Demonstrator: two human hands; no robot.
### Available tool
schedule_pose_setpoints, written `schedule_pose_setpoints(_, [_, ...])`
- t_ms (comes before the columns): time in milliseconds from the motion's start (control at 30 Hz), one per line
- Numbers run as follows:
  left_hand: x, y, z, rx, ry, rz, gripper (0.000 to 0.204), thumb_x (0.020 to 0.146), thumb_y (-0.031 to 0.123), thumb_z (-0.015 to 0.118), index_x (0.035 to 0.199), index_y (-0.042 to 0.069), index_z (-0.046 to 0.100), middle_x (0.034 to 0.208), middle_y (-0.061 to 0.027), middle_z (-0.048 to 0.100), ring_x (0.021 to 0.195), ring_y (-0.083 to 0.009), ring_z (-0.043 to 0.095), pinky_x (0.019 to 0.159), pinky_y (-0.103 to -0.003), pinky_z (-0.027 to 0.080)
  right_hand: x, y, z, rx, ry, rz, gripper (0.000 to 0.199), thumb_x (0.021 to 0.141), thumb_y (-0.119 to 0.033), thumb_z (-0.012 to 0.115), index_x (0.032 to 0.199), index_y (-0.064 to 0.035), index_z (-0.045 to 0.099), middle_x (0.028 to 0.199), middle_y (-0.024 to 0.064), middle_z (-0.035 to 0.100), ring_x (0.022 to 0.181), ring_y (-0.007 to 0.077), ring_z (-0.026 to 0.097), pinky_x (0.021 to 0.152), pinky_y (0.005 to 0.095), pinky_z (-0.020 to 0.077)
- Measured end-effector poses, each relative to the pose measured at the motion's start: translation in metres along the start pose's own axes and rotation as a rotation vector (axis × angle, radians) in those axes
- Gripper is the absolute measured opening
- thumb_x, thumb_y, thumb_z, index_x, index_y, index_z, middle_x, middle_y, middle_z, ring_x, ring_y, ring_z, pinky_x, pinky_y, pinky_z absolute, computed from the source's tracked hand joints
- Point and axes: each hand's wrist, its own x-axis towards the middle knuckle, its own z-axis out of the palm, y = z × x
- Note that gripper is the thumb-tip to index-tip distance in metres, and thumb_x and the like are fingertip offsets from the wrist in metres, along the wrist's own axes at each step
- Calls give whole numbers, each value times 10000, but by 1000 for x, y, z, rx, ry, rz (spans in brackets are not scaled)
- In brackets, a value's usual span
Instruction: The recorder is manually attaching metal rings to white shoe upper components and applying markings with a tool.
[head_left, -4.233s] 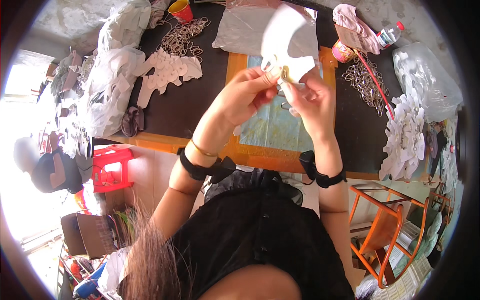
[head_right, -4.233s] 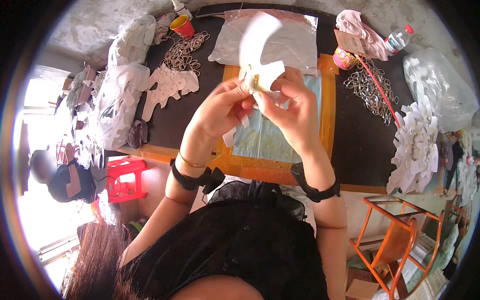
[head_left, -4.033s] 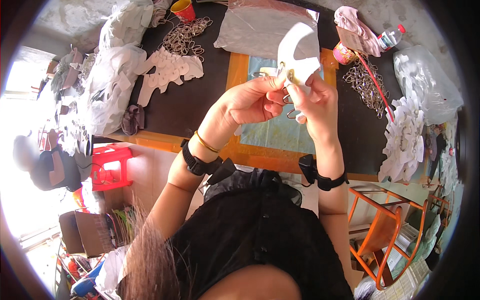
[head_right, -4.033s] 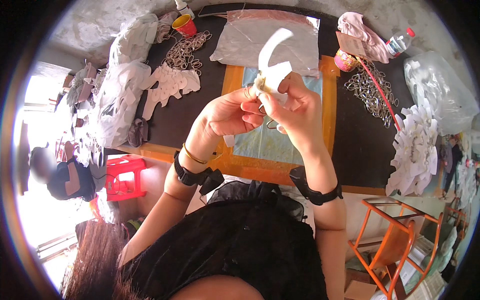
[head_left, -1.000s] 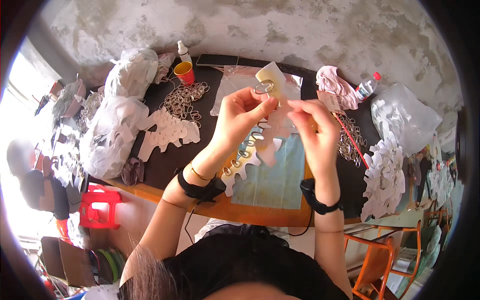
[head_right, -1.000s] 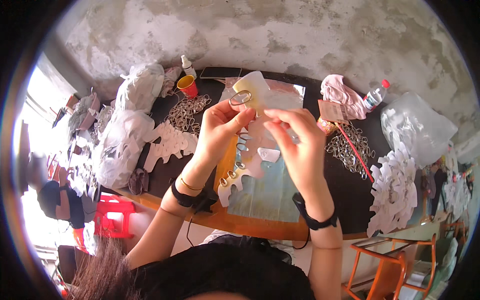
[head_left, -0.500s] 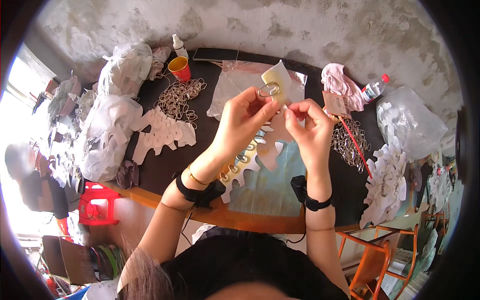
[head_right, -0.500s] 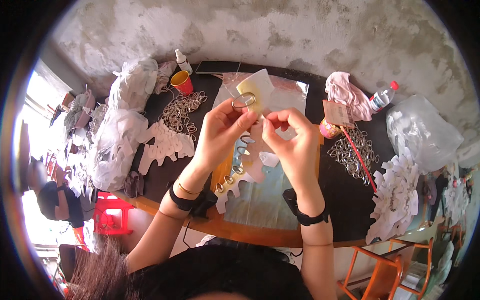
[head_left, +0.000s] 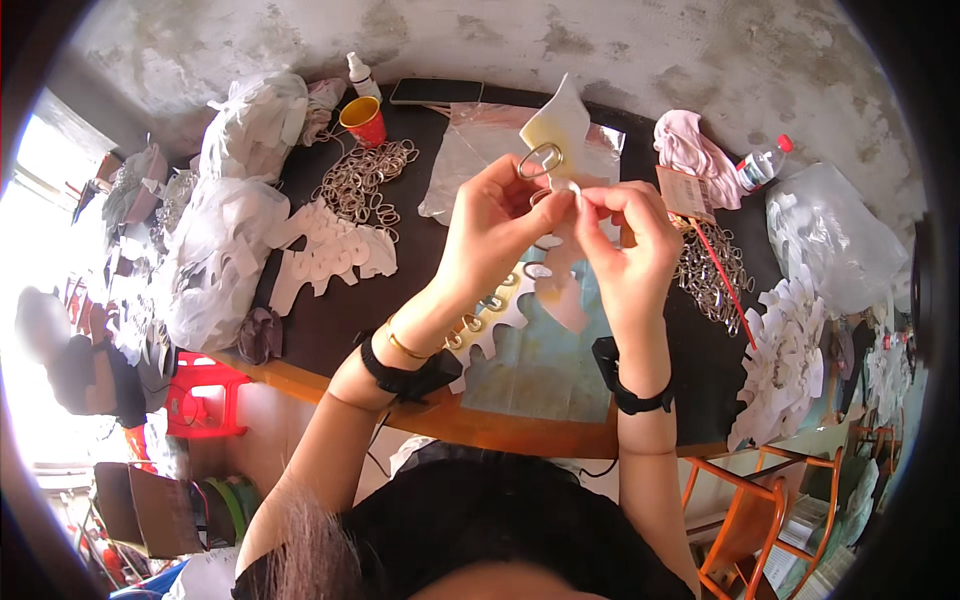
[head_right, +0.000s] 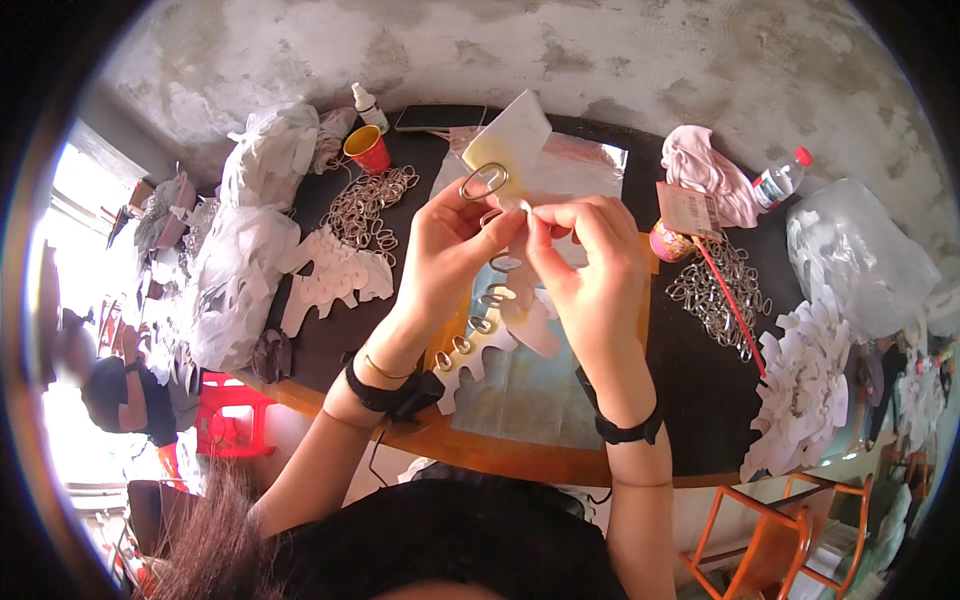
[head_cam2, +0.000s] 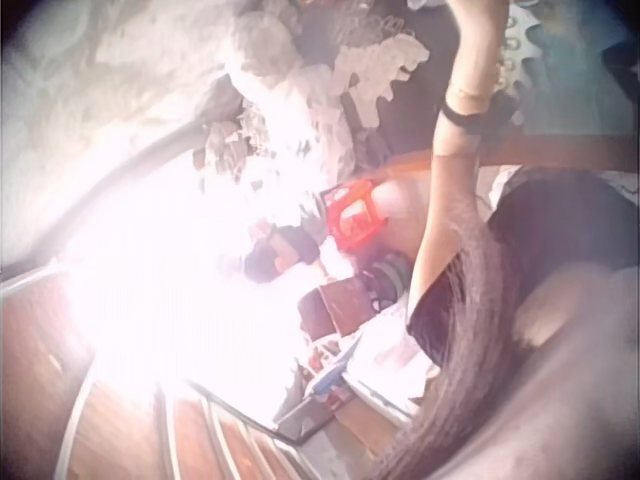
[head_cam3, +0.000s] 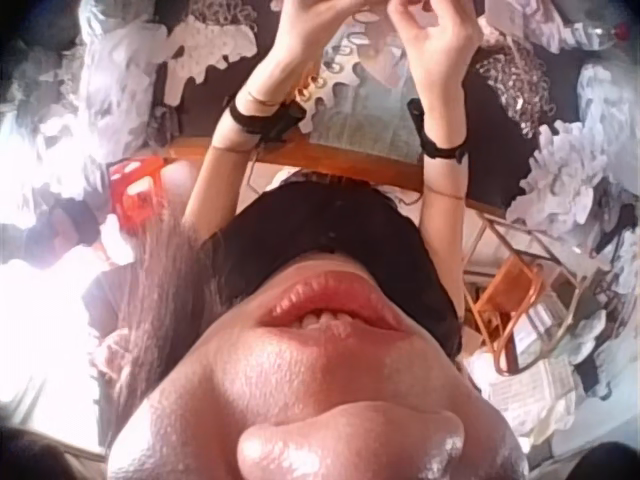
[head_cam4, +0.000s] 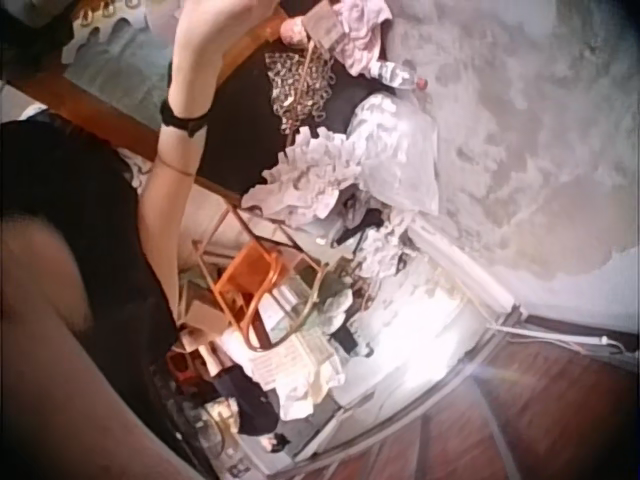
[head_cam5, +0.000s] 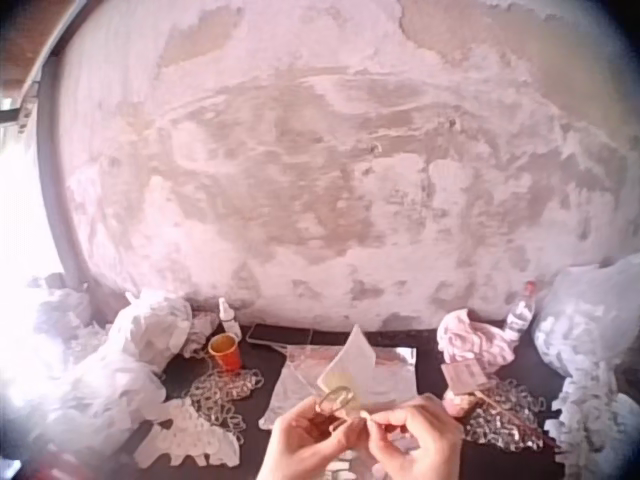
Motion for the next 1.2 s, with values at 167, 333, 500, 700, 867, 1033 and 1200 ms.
schedule_pose_setpoints(167, [5,5,-15,-10,-14,13,210,830,129,656,960,0,553,896,-36,627,774,-78,587,698,-220,480,7,11,-2,231,43,105,94,769,-4,672,861,-4,649,761,37,614,668,95,521,628,223,425])
schedule_pose_setpoints(333, [6,4,-10,47,-30,2,206,816,79,652,984,-9,572,897,-33,623,812,-88,586,748,-238,490,3,1,-3,136,-20,53,127,717,-26,709,827,-11,647,755,59,617,670,142,557,625,257,436])
schedule_pose_setpoints(500, [3,5,-5,85,-12,32,166,818,-10,624,975,-9,568,921,-50,631,830,-93,599,751,-228,503,-3,8,0,170,-2,145,113,713,-22,704,798,-8,631,745,55,613,680,144,556,629,261,440])
schedule_pose_setpoints(700, [-1,11,-7,148,-6,40,157,809,-9,643,922,-5,535,916,-72,631,857,-99,607,745,-219,505,-1,6,4,335,-79,210,81,728,9,671,786,6,614,770,44,617,686,104,518,637,241,422])
schedule_pose_setpoints(867, [-2,7,-9,147,10,84,135,815,-2,643,858,5,516,859,-50,622,756,-83,614,690,-214,522,1,10,13,290,-16,116,109,698,-19,683,747,-10,587,702,46,559,639,128,499,598,251,400])
schedule_pose_setpoints(1033, [2,9,-11,142,-36,-19,162,779,27,684,865,-3,550,817,-6,592,729,-71,591,665,-193,492,1,8,-1,-33,-81,-30,162,652,-16,681,745,-67,558,882,30,581,844,203,542,796,355,391])
schedule_pose_setpoints(1200, [0,15,-12,140,-75,-38,186,771,62,704,861,10,550,817,-11,609,745,-56,585,670,-193,484,3,8,-4,267,-96,92,268,681,-13,692,905,-54,551,922,25,583,910,162,566,815,318,431])
